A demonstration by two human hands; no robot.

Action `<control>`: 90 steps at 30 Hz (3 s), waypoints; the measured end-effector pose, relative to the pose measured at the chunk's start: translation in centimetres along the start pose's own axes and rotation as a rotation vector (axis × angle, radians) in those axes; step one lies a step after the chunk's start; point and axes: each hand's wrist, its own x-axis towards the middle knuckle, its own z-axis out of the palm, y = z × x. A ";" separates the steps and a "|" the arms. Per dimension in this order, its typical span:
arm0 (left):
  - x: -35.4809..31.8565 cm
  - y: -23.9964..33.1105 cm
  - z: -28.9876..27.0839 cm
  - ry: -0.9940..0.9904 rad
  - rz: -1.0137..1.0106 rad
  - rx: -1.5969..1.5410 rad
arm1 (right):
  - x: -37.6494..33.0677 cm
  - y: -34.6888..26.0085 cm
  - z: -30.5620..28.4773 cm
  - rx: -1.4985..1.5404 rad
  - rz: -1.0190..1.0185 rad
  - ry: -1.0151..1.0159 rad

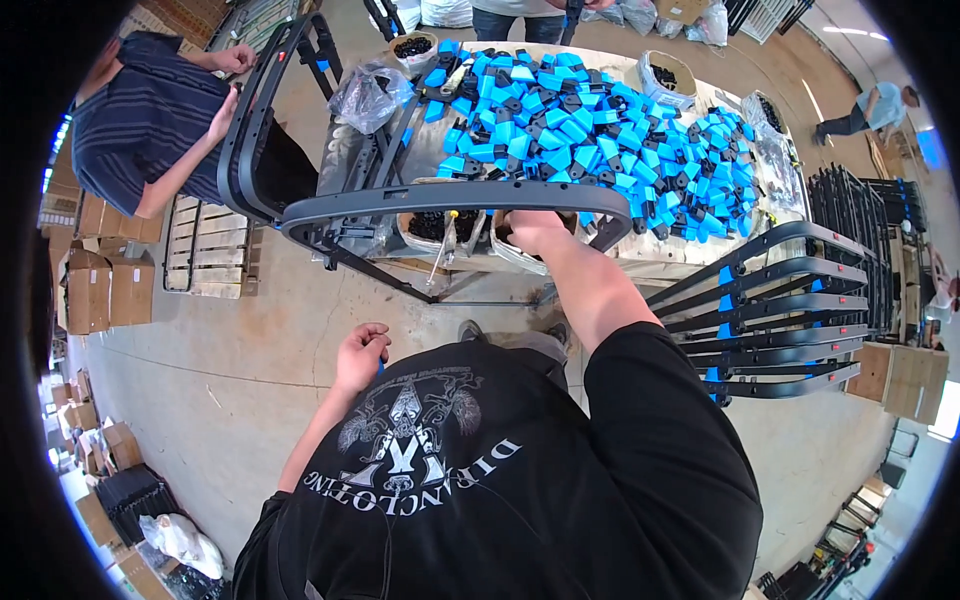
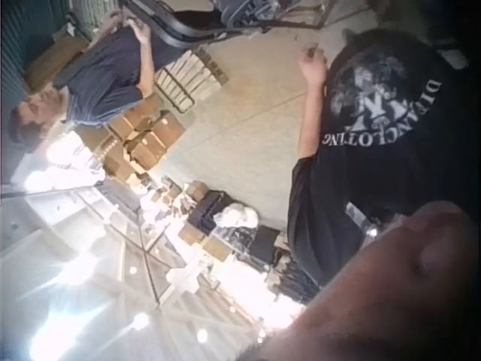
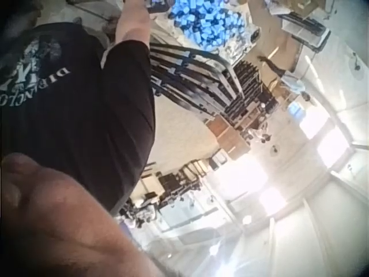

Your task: Assembling metal frame components by attaching plastic caps and tightening bolts using a wrench.

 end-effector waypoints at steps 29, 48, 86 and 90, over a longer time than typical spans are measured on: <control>-6.4 18.9 12.5 -0.162 0.841 0.362 | -18.0 -9.9 -6.1 2.055 -0.111 -0.159; -0.3 13.2 -2.7 -0.056 0.800 0.278 | -8.8 -24.8 -6.4 1.707 0.047 -0.119; 10.4 6.6 -17.1 -0.586 0.492 0.697 | 3.0 -37.8 3.6 2.535 0.204 0.021; 14.3 1.1 -17.3 -0.426 0.078 0.105 | 4.3 -37.5 4.0 1.986 0.456 0.079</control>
